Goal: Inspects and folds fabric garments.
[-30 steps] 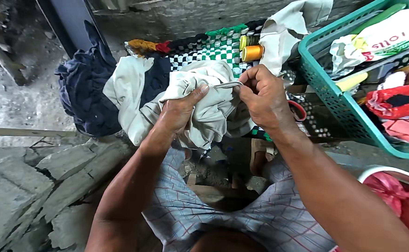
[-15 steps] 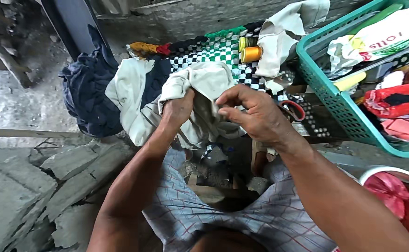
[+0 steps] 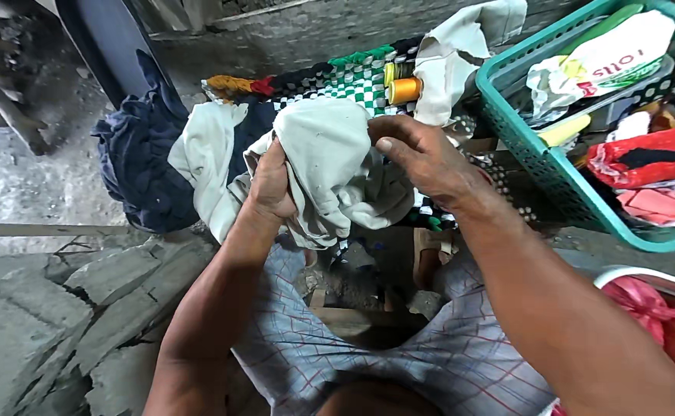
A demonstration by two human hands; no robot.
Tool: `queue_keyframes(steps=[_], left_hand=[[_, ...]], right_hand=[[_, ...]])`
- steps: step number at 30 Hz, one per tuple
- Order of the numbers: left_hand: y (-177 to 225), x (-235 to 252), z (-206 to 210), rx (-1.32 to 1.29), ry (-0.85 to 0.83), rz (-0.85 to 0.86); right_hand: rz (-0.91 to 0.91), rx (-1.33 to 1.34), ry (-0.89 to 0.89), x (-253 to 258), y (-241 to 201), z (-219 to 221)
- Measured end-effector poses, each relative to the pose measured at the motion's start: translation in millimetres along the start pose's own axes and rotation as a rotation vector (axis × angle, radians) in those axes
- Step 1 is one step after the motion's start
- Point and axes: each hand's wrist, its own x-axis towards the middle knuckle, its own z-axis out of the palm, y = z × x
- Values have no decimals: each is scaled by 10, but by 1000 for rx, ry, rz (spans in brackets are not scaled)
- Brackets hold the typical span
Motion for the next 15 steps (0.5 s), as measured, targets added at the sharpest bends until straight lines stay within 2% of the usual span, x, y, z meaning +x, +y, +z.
queue_keyframes(steps=[4,8,11,13,15], left_hand=[[41,-72,7,18,-79,15],[87,-55,-47,136,60,-12],[95,-58,-110,113,50,0],[87,-72,-71,79,14,12],[84,-80,-39,58,-21,15]], right_hand=[[-103,220,-47,13,-48,149],[-153,376,47,66,-92,113],[-22,246,67,75,-105,55],[22,155,-39,56,-13,91],[3,202,-141,16,37,150]])
